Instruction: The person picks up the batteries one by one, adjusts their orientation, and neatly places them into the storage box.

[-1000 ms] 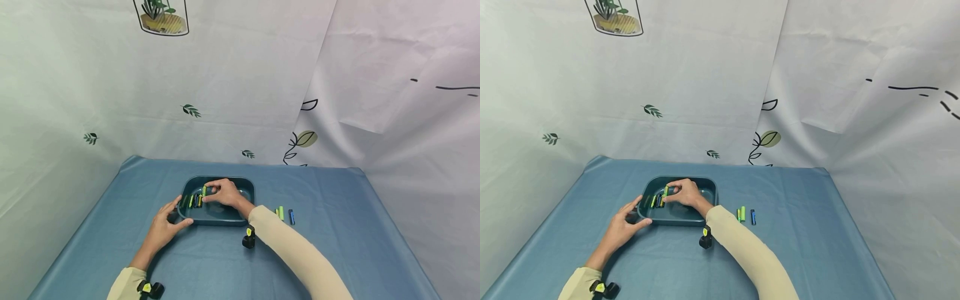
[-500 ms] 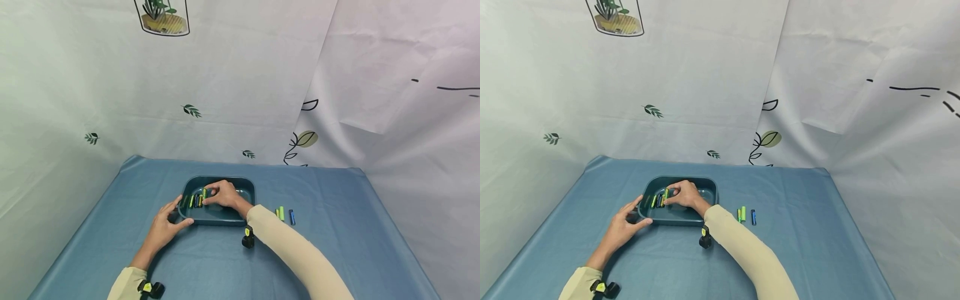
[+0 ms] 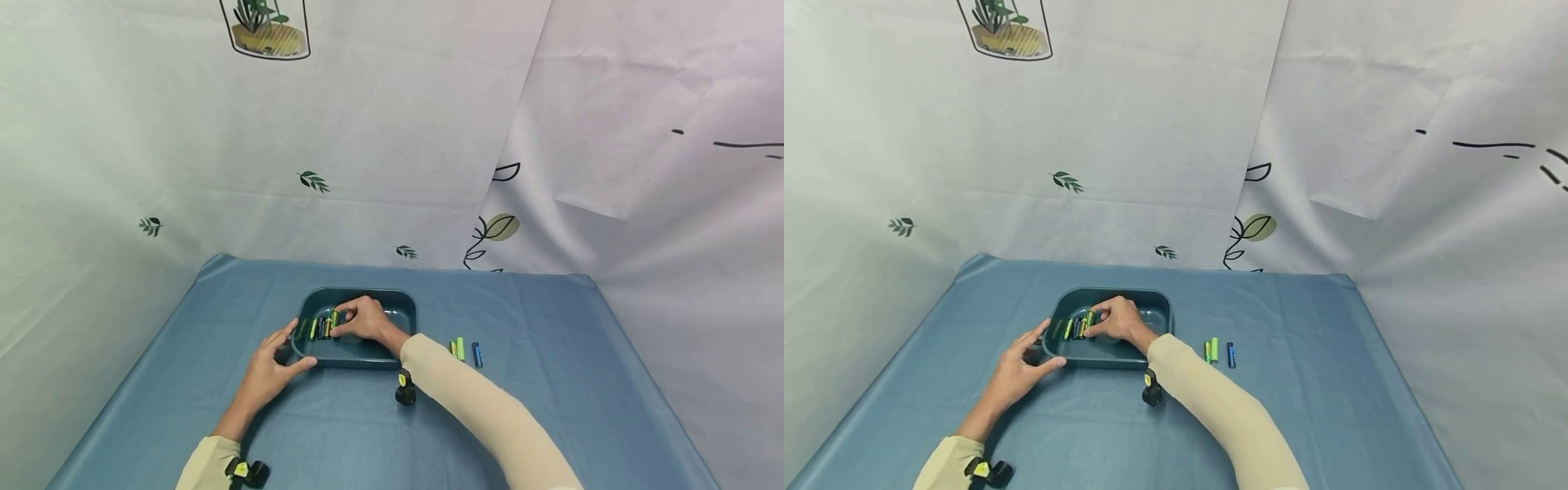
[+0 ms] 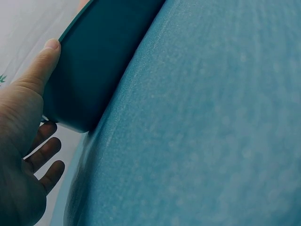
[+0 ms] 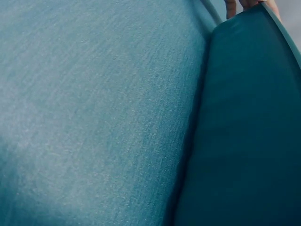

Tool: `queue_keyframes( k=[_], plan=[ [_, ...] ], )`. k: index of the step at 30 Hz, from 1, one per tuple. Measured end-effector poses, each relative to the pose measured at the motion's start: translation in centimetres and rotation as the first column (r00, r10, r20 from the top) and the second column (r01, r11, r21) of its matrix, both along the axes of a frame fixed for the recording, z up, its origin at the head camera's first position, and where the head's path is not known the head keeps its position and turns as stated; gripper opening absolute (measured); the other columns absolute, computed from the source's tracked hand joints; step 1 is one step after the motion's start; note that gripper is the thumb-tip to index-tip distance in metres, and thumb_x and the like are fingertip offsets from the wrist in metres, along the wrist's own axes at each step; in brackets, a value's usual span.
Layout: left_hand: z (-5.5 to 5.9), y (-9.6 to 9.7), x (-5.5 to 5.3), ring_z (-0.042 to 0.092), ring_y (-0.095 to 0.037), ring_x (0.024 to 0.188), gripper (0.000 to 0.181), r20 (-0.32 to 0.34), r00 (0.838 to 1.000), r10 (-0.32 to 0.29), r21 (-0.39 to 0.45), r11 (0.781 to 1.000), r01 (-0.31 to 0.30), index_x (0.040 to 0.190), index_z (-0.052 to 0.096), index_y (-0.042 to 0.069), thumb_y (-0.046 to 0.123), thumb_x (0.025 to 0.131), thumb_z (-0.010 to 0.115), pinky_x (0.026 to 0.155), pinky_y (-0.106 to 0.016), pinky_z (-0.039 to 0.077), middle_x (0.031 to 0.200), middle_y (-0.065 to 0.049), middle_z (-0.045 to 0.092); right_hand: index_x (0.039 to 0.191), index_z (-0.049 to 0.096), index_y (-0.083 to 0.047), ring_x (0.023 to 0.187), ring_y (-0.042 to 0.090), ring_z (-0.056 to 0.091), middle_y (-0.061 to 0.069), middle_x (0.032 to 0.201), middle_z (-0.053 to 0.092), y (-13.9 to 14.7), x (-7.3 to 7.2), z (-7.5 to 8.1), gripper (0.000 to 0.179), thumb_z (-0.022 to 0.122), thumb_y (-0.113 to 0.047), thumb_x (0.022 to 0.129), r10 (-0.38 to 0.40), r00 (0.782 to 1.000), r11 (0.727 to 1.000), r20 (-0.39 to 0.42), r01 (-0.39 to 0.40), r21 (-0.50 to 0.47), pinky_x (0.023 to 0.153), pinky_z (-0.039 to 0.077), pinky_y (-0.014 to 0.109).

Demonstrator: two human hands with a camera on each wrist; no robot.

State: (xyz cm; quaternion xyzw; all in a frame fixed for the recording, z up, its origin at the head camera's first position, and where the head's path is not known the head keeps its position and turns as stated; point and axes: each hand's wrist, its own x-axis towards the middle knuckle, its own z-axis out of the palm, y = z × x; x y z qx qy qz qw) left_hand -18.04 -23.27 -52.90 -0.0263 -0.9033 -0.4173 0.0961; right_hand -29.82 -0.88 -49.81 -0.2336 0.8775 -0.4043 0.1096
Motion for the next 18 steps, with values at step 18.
queue_keyframes(
  k=[18],
  plan=[
    [-0.05, -0.02, 0.0, 0.05, -0.047, 0.13, 0.092, -0.004, 1.0, 0.0, -0.006, 1.0, 0.0, 0.159, 0.041, 0.02, 0.044, 0.082, 0.086, 0.097, -0.067, 0.045, 0.154, -0.027, 0.042, 0.123, 0.076, -0.016, 0.066, 0.011, 0.051, -0.004, 0.08, 0.061, -0.33, 0.25, -0.36, 0.048, 0.091, -0.026, 0.079, 0.002, 0.999, 1.0, 0.05, -0.002, 0.003, 0.066, 0.045, 0.024]
  ],
)
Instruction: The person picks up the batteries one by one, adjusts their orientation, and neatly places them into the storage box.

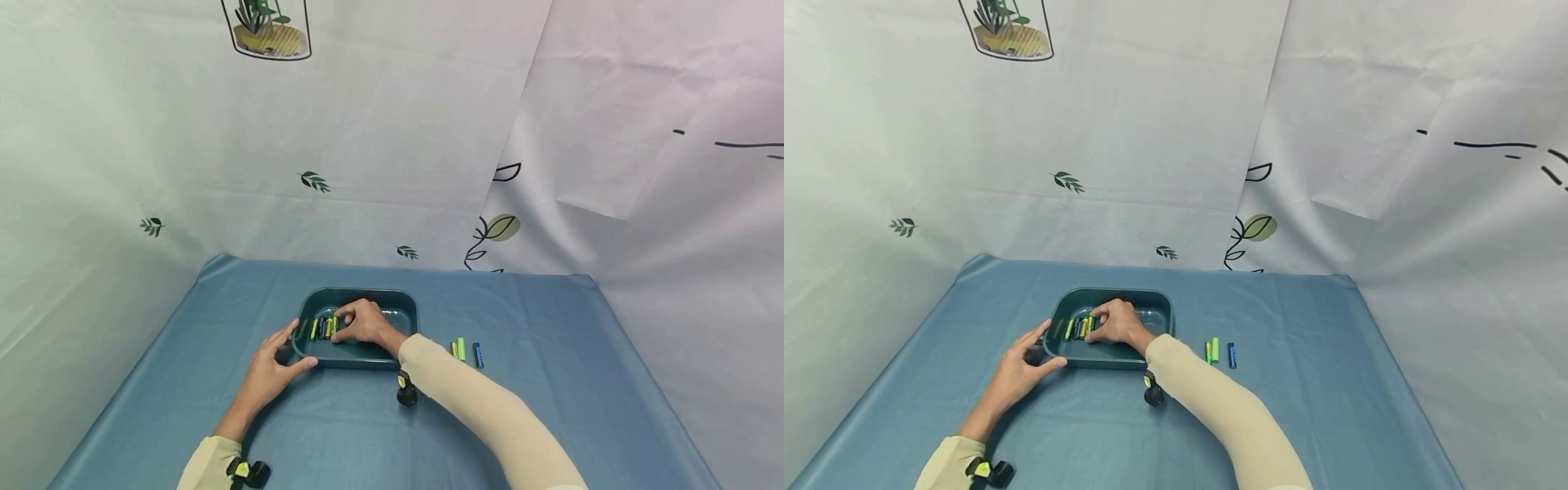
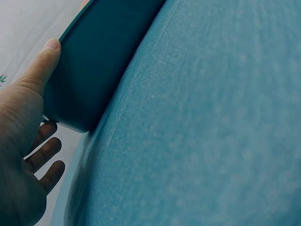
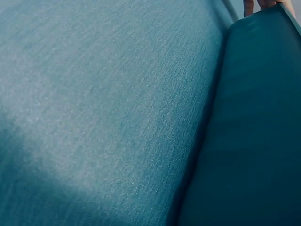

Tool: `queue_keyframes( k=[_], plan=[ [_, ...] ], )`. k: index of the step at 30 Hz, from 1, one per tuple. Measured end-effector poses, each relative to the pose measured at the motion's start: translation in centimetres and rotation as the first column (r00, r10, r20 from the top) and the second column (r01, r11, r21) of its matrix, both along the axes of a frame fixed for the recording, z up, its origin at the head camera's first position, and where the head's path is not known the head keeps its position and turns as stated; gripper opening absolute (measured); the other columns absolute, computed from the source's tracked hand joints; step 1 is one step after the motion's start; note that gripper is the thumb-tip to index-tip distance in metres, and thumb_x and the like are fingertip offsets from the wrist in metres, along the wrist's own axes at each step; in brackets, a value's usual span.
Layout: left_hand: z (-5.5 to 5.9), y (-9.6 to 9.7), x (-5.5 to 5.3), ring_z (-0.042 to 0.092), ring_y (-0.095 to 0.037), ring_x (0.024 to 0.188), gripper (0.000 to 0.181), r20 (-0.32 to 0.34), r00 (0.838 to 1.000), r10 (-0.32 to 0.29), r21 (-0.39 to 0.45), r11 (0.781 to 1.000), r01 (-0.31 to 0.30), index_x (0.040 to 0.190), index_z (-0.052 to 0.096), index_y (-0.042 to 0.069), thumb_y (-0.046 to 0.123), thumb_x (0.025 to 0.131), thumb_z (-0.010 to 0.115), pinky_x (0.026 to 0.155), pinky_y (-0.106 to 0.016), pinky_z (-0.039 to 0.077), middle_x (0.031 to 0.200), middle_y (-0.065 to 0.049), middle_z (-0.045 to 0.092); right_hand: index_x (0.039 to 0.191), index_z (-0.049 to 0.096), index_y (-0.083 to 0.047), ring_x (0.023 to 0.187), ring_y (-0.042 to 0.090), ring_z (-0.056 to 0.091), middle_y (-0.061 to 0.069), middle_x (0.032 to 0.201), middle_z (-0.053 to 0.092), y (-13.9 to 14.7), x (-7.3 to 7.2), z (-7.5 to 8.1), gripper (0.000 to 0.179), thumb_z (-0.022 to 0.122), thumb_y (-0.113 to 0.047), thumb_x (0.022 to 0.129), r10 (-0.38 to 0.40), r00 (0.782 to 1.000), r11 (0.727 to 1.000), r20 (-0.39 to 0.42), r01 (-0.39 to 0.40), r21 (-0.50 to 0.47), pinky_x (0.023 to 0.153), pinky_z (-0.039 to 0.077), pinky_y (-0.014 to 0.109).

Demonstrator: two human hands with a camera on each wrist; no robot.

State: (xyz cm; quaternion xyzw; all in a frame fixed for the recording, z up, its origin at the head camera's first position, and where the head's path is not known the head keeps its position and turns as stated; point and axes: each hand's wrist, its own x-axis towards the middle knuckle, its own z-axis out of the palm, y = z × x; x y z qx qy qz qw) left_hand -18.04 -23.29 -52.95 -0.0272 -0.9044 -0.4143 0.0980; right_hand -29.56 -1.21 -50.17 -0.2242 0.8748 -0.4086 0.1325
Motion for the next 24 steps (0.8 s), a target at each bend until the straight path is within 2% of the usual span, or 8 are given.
queue_keyframes(
  k=[17, 24],
  plan=[
    [0.03, 0.04, 0.05, 0.05, -0.046, 0.129, 0.092, -0.004, 1.0, -0.01, 0.008, 1.0, 0.01, 0.159, 0.04, 0.02, 0.043, 0.082, 0.086, 0.097, -0.066, 0.045, 0.154, -0.026, 0.043, 0.127, 0.074, -0.018, 0.066, 0.01, 0.052, -0.005, 0.079, 0.06, 0.09, 0.0, -0.02, 0.053, 0.091, -0.033, 0.079, 0.026, 0.999, 0.998, -0.026, -0.025, 0.06, 0.069, 0.046, 0.023],
    [-0.05, 0.01, 0.07, 0.051, -0.047, 0.128, 0.092, -0.01, 1.0, -0.005, 0.003, 1.0, 0.005, 0.159, 0.041, 0.019, 0.042, 0.083, 0.086, 0.096, -0.066, 0.045, 0.153, -0.026, 0.044, 0.131, 0.072, -0.016, 0.065, 0.009, 0.052, -0.006, 0.081, 0.061, 0.36, -0.06, 0.2, 0.057, 0.09, -0.034, 0.08, 0.037, 0.999, 0.999, -0.033, -0.036, 0.025, 0.066, 0.046, 0.022]
  ],
)
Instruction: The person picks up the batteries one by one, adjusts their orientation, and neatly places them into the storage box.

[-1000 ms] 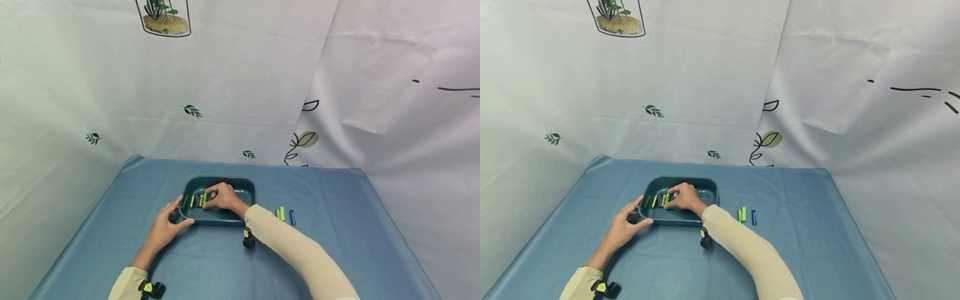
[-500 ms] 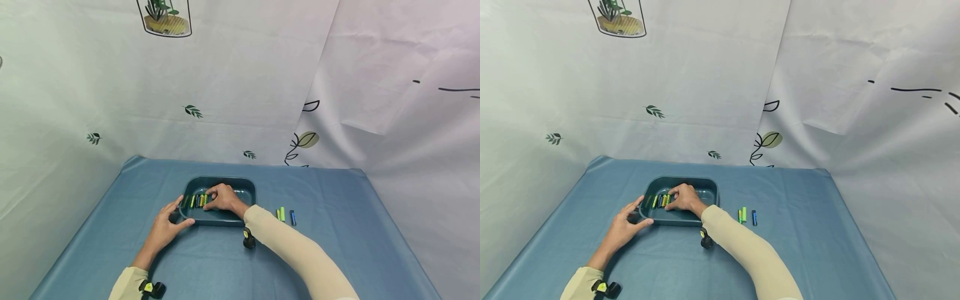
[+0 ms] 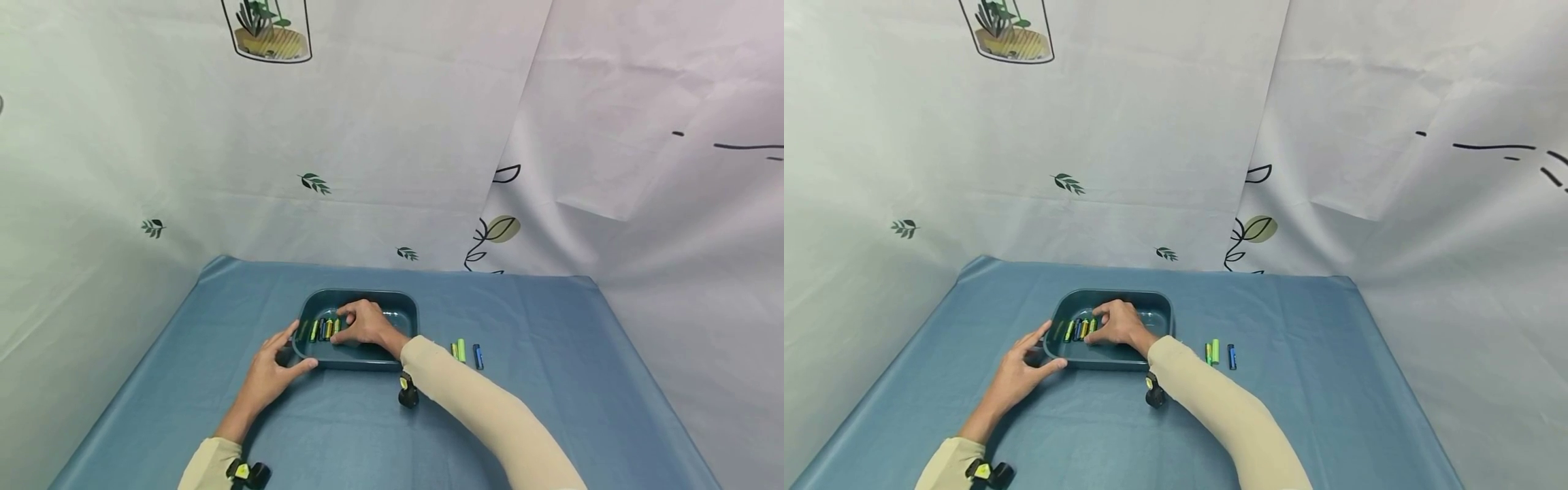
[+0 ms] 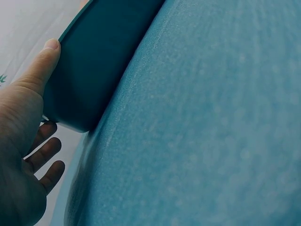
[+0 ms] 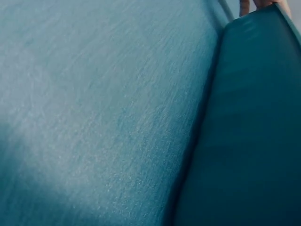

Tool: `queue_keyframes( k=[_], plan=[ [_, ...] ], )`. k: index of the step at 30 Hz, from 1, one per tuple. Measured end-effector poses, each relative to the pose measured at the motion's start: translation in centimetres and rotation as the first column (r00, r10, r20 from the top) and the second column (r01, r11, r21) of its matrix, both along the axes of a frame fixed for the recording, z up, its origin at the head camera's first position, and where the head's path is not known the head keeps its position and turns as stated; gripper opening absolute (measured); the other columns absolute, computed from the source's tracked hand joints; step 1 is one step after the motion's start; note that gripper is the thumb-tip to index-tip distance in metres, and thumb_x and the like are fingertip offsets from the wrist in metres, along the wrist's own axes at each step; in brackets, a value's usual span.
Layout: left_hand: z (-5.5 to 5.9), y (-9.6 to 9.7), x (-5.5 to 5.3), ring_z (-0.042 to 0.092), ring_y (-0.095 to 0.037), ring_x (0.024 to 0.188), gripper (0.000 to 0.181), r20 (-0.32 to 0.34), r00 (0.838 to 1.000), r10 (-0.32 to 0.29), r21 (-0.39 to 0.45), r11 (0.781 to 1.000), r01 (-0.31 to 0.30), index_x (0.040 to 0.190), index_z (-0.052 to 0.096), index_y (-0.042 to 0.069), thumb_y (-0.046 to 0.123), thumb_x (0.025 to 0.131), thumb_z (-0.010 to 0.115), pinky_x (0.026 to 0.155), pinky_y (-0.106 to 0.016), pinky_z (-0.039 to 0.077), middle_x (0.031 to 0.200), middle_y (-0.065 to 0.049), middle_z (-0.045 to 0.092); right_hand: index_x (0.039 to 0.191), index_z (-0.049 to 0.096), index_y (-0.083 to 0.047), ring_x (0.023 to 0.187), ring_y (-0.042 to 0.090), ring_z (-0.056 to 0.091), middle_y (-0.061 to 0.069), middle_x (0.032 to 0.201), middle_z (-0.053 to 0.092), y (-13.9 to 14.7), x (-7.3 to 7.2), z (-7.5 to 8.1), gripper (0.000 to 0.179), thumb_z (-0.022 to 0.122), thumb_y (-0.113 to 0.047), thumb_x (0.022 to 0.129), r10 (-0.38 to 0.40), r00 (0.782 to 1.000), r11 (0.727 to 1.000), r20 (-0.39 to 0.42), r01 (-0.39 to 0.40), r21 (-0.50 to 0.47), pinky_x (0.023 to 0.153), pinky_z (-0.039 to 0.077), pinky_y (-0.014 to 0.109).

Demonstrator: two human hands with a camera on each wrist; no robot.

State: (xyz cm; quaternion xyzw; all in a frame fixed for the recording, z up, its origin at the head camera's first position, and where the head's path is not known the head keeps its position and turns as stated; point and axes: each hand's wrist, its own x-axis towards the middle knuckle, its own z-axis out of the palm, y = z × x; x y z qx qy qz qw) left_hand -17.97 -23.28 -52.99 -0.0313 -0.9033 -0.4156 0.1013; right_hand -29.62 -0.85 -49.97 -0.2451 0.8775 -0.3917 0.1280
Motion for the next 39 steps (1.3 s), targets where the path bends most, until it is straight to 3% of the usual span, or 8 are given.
queue_keyframes(
  k=[13, 22, 33, 39],
  plan=[
    [-0.1, 0.1, -0.2, 0.051, -0.045, 0.128, 0.092, -0.009, 1.0, 0.003, -0.008, 1.0, -0.003, 0.158, 0.042, 0.018, 0.042, 0.082, 0.087, 0.096, -0.067, 0.045, 0.153, -0.026, 0.044, 0.132, 0.07, -0.013, 0.078, 0.008, 0.059, 0.006, 0.101, 0.069, 1.3, 0.6, 2.3, 0.054, 0.087, -0.033, 0.084, 0.017, 0.999, 0.994, -0.032, -0.02, -0.107, 0.068, 0.05, 0.026],
    [-0.1, 0.1, -0.2, 0.051, -0.047, 0.127, 0.093, -0.006, 1.0, 0.011, -0.017, 1.0, -0.011, 0.159, 0.041, 0.018, 0.042, 0.081, 0.087, 0.095, -0.067, 0.046, 0.153, -0.027, 0.044, 0.136, 0.068, -0.013, 0.081, 0.016, 0.054, 0.005, 0.104, 0.065, 5.1, 1.4, 4.9, 0.054, 0.083, -0.033, 0.088, 0.024, 0.994, 0.979, -0.106, -0.044, -0.197, 0.07, 0.045, 0.03],
    [-0.1, 0.0, -0.2, 0.049, -0.044, 0.13, 0.092, -0.014, 1.0, 0.007, -0.016, 1.0, -0.008, 0.158, 0.042, 0.02, 0.041, 0.081, 0.087, 0.096, -0.067, 0.045, 0.153, -0.026, 0.044, 0.132, 0.071, -0.019, 0.093, 0.025, 0.058, 0.011, 0.106, 0.067, 12.1, 2.9, 6.5, 0.047, 0.083, -0.031, 0.088, -0.107, 0.964, 0.969, -0.244, 0.046, -0.244, 0.08, 0.048, 0.041],
    [-0.2, 0.1, -0.1, 0.051, -0.044, 0.127, 0.092, -0.02, 1.0, 0.013, -0.02, 1.0, -0.013, 0.158, 0.043, 0.019, 0.04, 0.081, 0.088, 0.094, -0.067, 0.046, 0.152, -0.026, 0.045, 0.129, 0.073, -0.022, 0.091, 0.017, 0.058, -0.001, 0.1, 0.065, 15.7, 3.9, 6.4, 0.046, 0.085, -0.034, 0.086, -0.174, 0.938, 0.966, -0.299, 0.103, -0.239, 0.076, 0.047, 0.037]
  ],
)
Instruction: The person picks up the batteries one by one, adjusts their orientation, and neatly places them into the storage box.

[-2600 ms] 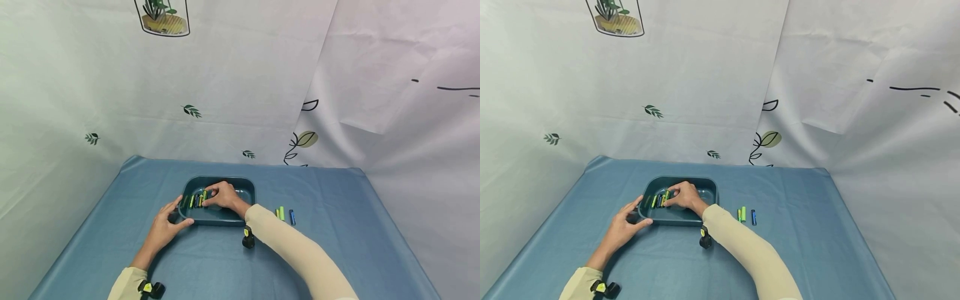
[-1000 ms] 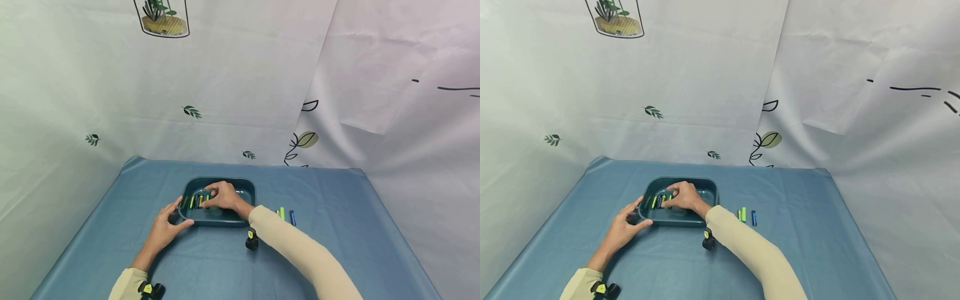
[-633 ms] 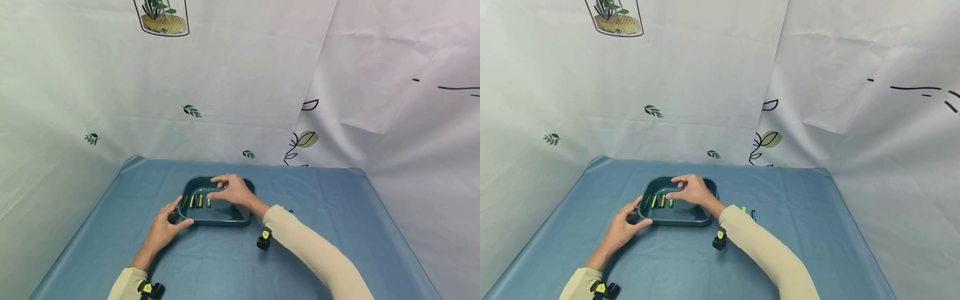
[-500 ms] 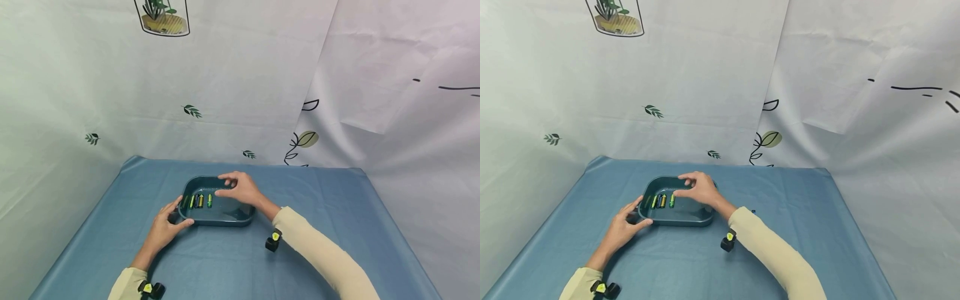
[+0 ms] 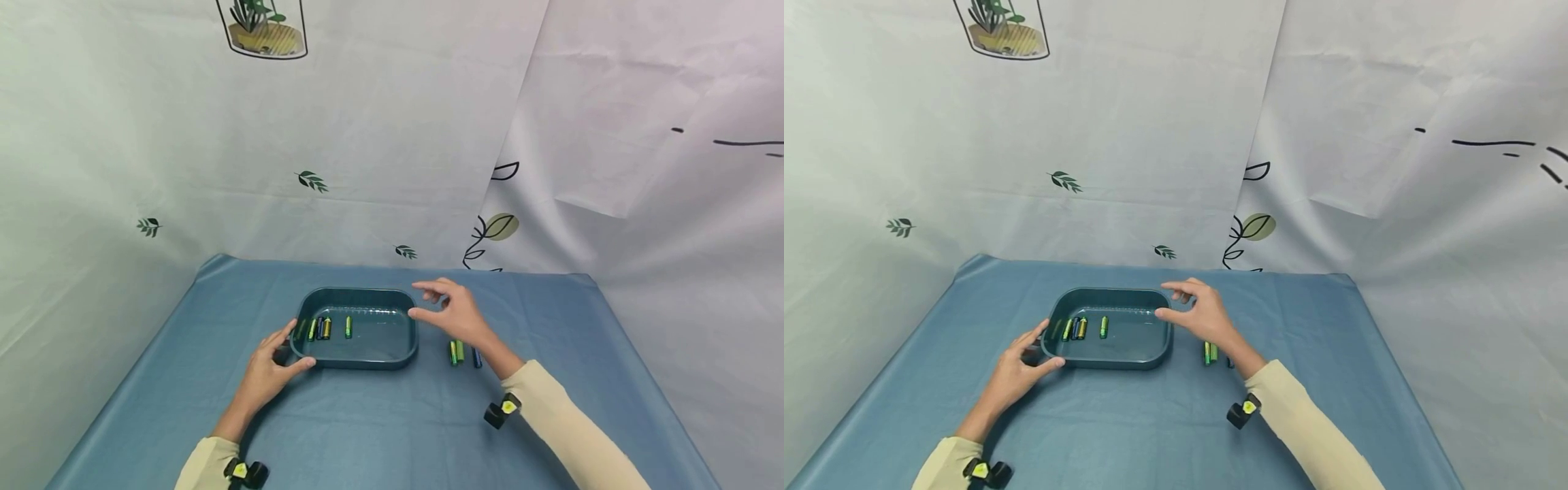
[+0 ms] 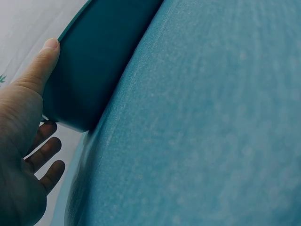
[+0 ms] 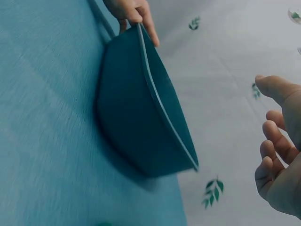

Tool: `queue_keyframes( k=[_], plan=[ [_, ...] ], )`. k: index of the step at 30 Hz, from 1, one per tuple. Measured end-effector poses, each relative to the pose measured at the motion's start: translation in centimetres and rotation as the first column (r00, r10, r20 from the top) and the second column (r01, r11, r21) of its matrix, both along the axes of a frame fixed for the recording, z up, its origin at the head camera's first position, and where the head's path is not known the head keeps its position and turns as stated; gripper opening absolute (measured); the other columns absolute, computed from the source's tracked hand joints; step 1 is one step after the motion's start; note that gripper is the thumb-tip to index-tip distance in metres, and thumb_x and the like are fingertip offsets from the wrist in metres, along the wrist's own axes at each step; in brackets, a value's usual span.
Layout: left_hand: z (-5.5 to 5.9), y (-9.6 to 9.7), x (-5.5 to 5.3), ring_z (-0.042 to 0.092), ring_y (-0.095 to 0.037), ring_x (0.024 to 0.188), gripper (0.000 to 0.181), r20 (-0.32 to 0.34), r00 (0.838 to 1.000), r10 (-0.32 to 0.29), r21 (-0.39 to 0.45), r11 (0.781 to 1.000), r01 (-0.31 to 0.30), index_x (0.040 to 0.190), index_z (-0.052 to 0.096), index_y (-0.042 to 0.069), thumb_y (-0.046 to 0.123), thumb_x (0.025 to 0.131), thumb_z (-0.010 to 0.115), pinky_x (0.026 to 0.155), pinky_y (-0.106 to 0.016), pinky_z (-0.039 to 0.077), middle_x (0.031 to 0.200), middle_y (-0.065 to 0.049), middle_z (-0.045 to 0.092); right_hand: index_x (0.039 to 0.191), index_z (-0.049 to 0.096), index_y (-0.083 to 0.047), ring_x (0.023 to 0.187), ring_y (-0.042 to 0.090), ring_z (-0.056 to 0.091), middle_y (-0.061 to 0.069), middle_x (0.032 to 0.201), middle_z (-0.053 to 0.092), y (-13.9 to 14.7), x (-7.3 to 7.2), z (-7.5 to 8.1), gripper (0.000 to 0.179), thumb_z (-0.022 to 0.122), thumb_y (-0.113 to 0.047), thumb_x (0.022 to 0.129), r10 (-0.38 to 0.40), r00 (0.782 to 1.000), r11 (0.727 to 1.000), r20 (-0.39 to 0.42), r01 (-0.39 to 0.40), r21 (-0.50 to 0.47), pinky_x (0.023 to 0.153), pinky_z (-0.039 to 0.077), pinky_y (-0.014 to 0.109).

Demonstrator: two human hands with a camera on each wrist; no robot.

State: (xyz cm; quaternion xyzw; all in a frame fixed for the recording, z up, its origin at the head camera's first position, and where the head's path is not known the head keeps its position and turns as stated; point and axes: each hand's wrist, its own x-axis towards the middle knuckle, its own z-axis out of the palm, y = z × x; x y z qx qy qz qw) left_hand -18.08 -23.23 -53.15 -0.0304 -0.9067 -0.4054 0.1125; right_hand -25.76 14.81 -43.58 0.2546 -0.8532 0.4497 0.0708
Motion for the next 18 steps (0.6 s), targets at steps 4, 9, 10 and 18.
queue_keyframes(
  k=[4, 9, 10, 18],
  plan=[
    [0.0, 0.0, 0.0, 0.051, -0.043, 0.126, 0.092, 0.003, 1.0, 0.003, -0.001, 1.0, -0.003, 0.158, 0.043, 0.019, 0.04, 0.081, 0.088, 0.095, -0.067, 0.046, 0.152, -0.026, 0.046, 0.128, 0.073, -0.022, 0.089, 0.017, 0.057, -0.005, 0.098, 0.064, 2.2, 0.5, -0.5, 0.045, 0.085, -0.033, 0.086, -0.043, 0.999, 0.999, -0.022, 0.043, 0.004, 0.073, 0.046, 0.033],
    [0.1, 0.0, 0.0, 0.051, -0.044, 0.127, 0.093, 0.013, 1.0, 0.003, -0.005, 1.0, -0.003, 0.159, 0.042, 0.021, 0.042, 0.081, 0.087, 0.094, -0.067, 0.046, 0.153, -0.026, 0.045, 0.127, 0.074, -0.019, 0.089, 0.03, 0.057, -0.004, 0.098, 0.065, 4.8, 1.2, -1.6, 0.043, 0.084, -0.028, 0.087, -0.08, 0.997, 0.997, -0.013, 0.08, 0.0, 0.07, 0.045, 0.031],
    [0.1, 0.0, 0.0, 0.052, -0.044, 0.127, 0.093, 0.014, 1.0, 0.002, -0.005, 1.0, -0.002, 0.159, 0.042, 0.021, 0.042, 0.081, 0.087, 0.094, -0.067, 0.046, 0.153, -0.026, 0.044, 0.127, 0.074, -0.018, 0.089, 0.032, 0.057, -0.003, 0.098, 0.065, 5.3, 1.3, -1.9, 0.043, 0.084, -0.027, 0.087, -0.086, 0.996, 0.996, -0.01, 0.086, 0.004, 0.07, 0.045, 0.031],
    [0.1, -0.1, 0.1, 0.051, -0.045, 0.128, 0.092, 0.002, 1.0, -0.006, 0.0, 1.0, 0.006, 0.158, 0.042, 0.019, 0.04, 0.081, 0.088, 0.095, -0.067, 0.045, 0.153, -0.027, 0.044, 0.129, 0.072, -0.013, 0.087, 0.03, 0.056, 0.016, 0.102, 0.064, 8.7, 1.8, -4.7, 0.044, 0.084, -0.02, 0.088, -0.095, 0.995, 0.995, 0.026, 0.095, 0.007, 0.067, 0.044, 0.028]
  ],
)
